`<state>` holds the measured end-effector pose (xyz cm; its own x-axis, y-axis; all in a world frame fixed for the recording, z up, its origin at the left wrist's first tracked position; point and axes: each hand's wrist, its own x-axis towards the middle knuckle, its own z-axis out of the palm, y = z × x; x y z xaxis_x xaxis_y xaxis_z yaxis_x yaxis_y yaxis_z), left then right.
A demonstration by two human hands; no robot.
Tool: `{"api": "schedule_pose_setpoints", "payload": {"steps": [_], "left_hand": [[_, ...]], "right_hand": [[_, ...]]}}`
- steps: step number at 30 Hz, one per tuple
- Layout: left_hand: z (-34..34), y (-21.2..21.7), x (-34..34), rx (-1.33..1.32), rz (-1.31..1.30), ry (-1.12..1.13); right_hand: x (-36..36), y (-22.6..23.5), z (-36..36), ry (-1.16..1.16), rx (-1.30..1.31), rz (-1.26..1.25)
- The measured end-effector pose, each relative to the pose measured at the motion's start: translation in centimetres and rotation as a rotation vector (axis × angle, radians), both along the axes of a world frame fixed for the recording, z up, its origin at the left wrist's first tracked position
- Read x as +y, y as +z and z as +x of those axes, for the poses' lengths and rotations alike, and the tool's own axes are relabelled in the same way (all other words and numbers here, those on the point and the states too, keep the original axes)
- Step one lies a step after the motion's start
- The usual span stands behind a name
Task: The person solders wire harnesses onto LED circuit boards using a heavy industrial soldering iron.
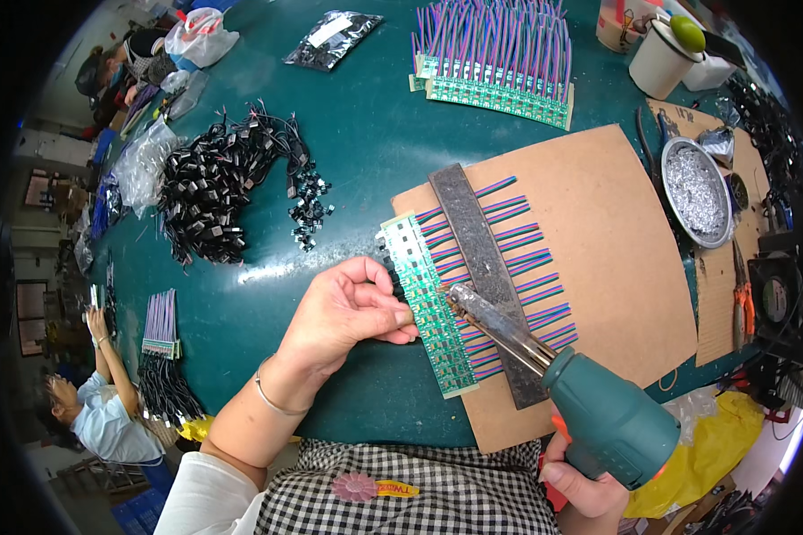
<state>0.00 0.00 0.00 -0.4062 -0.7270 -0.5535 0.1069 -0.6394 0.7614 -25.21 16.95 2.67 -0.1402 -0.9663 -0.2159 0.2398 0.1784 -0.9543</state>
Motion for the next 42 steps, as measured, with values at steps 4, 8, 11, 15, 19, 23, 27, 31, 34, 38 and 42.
{"api": "schedule_pose_setpoints", "payload": {"steps": [4,8,11,15,19,23,27,31,34,38,42], "left_hand": [[-0.1,0.1,-0.1,0.015,-0.019,-0.020],[0.1,-1.0,0.2,0.106,-0.068,0.042],[-0.2,-0.8,0.7,0.081,-0.109,0.089],[-0.5,-0.8,0.8,0.086,-0.086,0.092],[-0.4,-0.9,0.8,0.099,-0.096,0.065],[-0.5,-1.0,1.0,0.085,-0.132,0.068],[-0.6,-1.1,0.9,0.109,-0.128,0.065],[-0.6,-1.1,1.0,0.113,-0.133,0.065],[-0.6,-1.1,1.0,0.122,-0.137,0.066],[-0.7,-1.1,1.1,0.130,-0.131,0.070],[-0.5,-1.2,1.1,0.137,-0.126,0.069]], "right_hand": [[-0.1,0.1,0.3,-0.068,0.015,-0.030],[-0.3,0.0,0.5,-0.060,0.029,-0.063],[0.0,-0.2,0.3,-0.038,0.045,-0.082],[0.4,-0.5,-0.2,0.007,0.038,-0.021],[0.4,-0.8,-0.1,0.024,0.080,-0.059],[0.6,-1.0,-0.3,0.043,0.090,-0.048],[0.6,-1.0,-0.1,0.058,0.077,-0.041],[0.4,-1.1,-0.3,0.065,0.083,-0.042],[0.6,-1.2,-0.4,0.110,0.072,-0.048],[0.4,-0.7,0.8,-0.021,0.052,-0.042],[0.8,-1.4,-0.4,0.162,0.100,-0.048]]}}
